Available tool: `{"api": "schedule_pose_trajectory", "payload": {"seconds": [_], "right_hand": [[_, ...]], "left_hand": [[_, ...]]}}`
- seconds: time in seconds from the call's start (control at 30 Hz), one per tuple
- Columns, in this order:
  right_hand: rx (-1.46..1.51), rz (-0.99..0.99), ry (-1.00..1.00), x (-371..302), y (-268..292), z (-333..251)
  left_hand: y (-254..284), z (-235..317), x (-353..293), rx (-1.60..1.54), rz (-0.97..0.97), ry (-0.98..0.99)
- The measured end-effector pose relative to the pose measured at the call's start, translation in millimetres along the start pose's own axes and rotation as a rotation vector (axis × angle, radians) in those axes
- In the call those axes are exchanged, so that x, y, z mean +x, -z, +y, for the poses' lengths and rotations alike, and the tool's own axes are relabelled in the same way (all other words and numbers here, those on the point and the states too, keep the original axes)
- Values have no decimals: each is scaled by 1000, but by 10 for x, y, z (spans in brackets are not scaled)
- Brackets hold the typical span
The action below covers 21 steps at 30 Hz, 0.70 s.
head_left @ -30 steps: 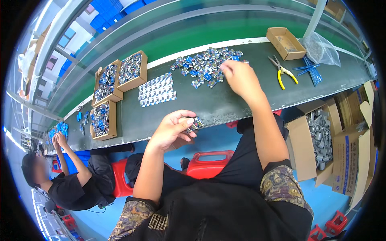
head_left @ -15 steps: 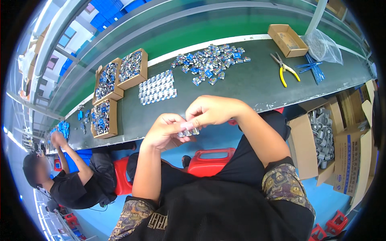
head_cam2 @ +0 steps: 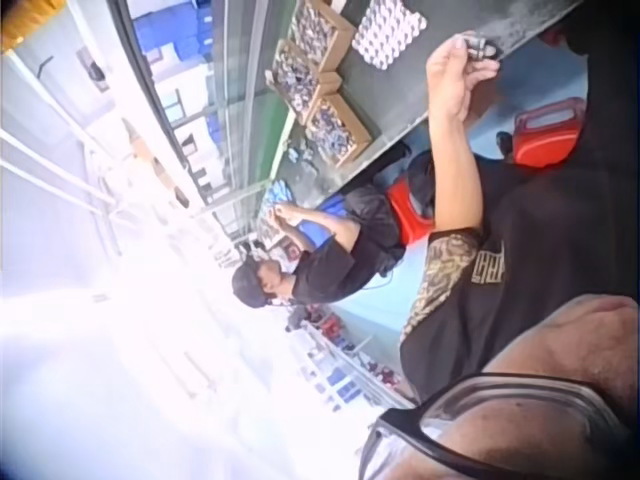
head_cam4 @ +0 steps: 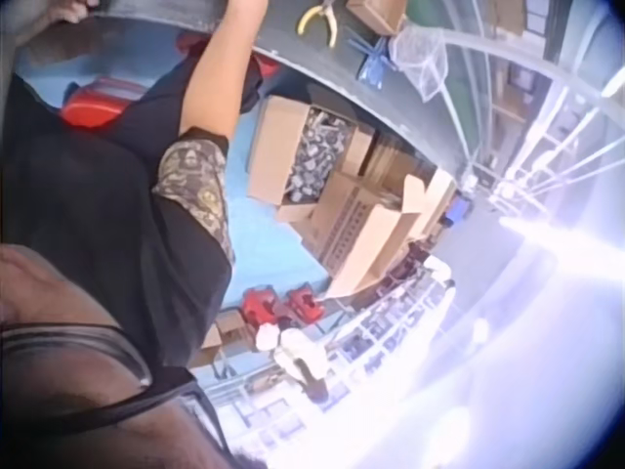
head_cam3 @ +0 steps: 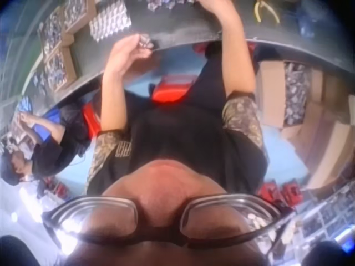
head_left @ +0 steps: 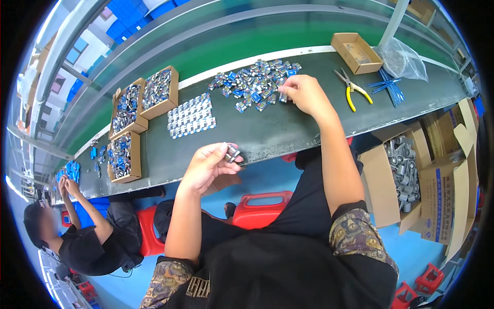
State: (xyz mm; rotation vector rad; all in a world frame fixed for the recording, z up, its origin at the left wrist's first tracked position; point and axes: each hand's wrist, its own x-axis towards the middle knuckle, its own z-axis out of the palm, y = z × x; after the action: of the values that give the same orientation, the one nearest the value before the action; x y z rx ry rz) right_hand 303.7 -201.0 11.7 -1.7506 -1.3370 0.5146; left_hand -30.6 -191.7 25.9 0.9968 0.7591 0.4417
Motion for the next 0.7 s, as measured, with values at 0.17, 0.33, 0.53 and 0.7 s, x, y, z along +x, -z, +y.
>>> {"api": "schedule_pose_trajectory", "payload": {"seconds": [0.17, 0.33, 0.53, 0.7], "right_hand": [[-185, 191, 81, -14, -43, -54], [99, -430, 208, -330, -191, -687], [336, -829, 267, -505, -357, -876], [363, -900, 264, -559, -318, -954]], "left_hand": [[-146, -26, 34, 20, -4, -13], [-103, 0, 37, 81, 41, -30], [-82, 133, -53, 31, -24, -21], [-67, 128, -125, -55, -51, -12]]}}
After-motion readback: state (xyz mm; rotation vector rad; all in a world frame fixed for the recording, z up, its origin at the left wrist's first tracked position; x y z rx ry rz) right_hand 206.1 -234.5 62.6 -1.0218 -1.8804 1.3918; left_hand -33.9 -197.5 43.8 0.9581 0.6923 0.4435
